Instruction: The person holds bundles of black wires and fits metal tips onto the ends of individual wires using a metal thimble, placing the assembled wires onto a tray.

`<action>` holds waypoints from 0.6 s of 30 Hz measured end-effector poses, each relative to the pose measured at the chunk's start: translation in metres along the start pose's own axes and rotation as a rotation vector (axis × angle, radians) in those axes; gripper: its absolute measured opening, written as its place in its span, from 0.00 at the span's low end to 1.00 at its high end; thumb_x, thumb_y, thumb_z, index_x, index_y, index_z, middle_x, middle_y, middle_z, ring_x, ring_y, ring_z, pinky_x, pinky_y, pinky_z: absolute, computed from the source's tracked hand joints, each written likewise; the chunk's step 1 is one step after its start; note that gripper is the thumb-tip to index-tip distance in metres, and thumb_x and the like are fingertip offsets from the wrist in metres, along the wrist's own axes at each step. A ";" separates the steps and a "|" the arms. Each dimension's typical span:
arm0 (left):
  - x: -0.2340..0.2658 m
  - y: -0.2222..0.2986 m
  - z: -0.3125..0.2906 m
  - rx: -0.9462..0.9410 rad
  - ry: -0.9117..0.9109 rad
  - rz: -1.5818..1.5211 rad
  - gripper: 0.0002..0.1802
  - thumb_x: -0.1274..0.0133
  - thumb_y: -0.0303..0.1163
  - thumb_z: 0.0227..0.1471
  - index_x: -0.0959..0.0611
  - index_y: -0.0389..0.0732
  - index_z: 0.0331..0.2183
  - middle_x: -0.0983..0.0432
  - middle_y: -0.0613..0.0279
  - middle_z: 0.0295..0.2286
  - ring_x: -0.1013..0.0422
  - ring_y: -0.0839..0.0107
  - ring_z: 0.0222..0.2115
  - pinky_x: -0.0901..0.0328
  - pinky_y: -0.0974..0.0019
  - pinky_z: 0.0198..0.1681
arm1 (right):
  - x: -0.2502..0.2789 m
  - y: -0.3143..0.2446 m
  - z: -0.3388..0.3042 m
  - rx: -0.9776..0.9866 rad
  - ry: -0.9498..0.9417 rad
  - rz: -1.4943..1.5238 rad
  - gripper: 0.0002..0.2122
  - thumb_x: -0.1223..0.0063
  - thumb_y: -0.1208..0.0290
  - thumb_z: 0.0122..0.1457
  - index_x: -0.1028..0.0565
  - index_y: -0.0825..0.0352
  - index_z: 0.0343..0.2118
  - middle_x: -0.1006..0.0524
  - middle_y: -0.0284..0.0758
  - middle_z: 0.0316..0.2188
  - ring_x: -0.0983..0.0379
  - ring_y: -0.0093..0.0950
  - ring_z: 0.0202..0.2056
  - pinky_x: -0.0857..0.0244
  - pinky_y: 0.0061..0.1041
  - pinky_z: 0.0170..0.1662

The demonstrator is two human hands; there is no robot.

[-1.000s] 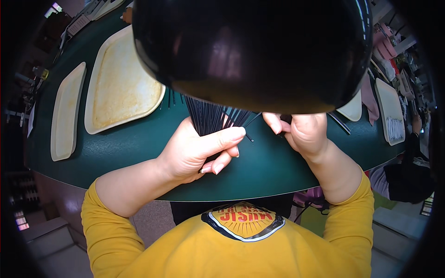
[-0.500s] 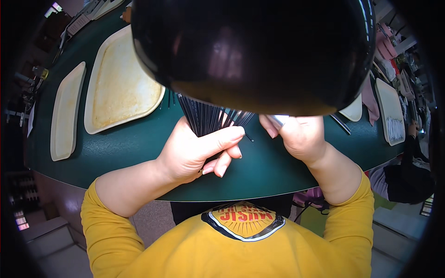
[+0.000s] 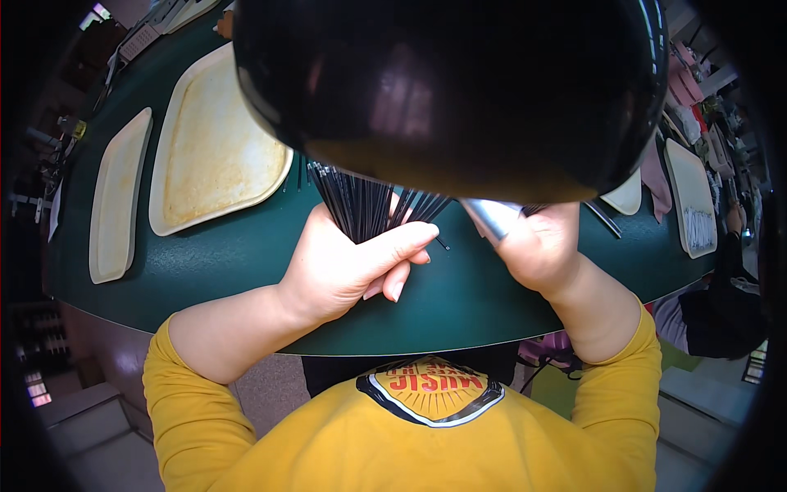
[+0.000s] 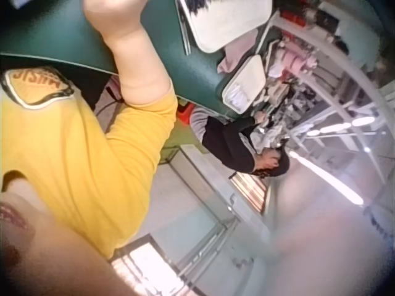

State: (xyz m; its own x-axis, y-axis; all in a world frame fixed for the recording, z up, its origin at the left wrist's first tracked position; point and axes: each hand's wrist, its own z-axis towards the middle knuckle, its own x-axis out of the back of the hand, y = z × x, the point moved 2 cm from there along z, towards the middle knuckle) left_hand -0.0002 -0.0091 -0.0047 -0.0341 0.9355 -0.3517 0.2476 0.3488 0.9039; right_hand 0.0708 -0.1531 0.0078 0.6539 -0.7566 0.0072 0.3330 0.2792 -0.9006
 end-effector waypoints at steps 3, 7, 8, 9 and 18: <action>0.004 -0.002 0.001 0.017 -0.043 0.044 0.07 0.51 0.25 0.42 0.28 0.34 0.17 0.33 0.65 0.12 0.39 0.82 0.08 0.47 0.82 0.11 | -0.002 0.004 0.001 0.124 0.022 -0.167 0.12 0.61 0.83 0.47 0.36 0.74 0.37 0.30 0.35 0.26 0.34 0.16 0.29 0.40 0.12 0.32; 0.004 -0.001 0.000 -0.011 -0.012 0.020 0.07 0.51 0.26 0.43 0.28 0.35 0.17 0.34 0.66 0.11 0.39 0.82 0.08 0.48 0.83 0.11 | 0.002 0.003 0.000 0.020 0.000 0.061 0.13 0.59 0.84 0.44 0.35 0.73 0.37 0.30 0.34 0.26 0.34 0.17 0.28 0.40 0.13 0.33; 0.004 -0.001 0.000 0.000 -0.024 0.021 0.08 0.51 0.26 0.43 0.28 0.35 0.17 0.34 0.66 0.11 0.39 0.82 0.08 0.48 0.83 0.10 | 0.002 0.002 0.000 0.031 -0.017 0.037 0.13 0.59 0.84 0.44 0.35 0.73 0.37 0.30 0.34 0.26 0.34 0.17 0.28 0.40 0.14 0.33; 0.004 -0.001 0.000 0.010 -0.037 0.022 0.08 0.51 0.26 0.43 0.28 0.35 0.17 0.34 0.66 0.11 0.39 0.82 0.08 0.48 0.83 0.10 | 0.002 0.002 0.000 0.042 -0.034 0.015 0.13 0.59 0.84 0.44 0.35 0.73 0.37 0.30 0.34 0.26 0.34 0.17 0.28 0.40 0.14 0.33; 0.005 -0.004 0.000 -0.030 -0.005 0.023 0.03 0.52 0.24 0.42 0.30 0.36 0.24 0.30 0.60 0.15 0.40 0.80 0.06 0.51 0.83 0.07 | -0.003 0.003 0.000 0.004 0.026 -0.056 0.13 0.61 0.83 0.45 0.36 0.73 0.38 0.30 0.34 0.26 0.36 0.13 0.23 0.41 0.10 0.29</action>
State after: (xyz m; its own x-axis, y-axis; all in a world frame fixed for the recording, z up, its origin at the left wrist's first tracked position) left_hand -0.0015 -0.0059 -0.0099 -0.0239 0.9431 -0.3317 0.2195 0.3286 0.9186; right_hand 0.0704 -0.1501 0.0051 0.6164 -0.7860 0.0467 0.3717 0.2383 -0.8972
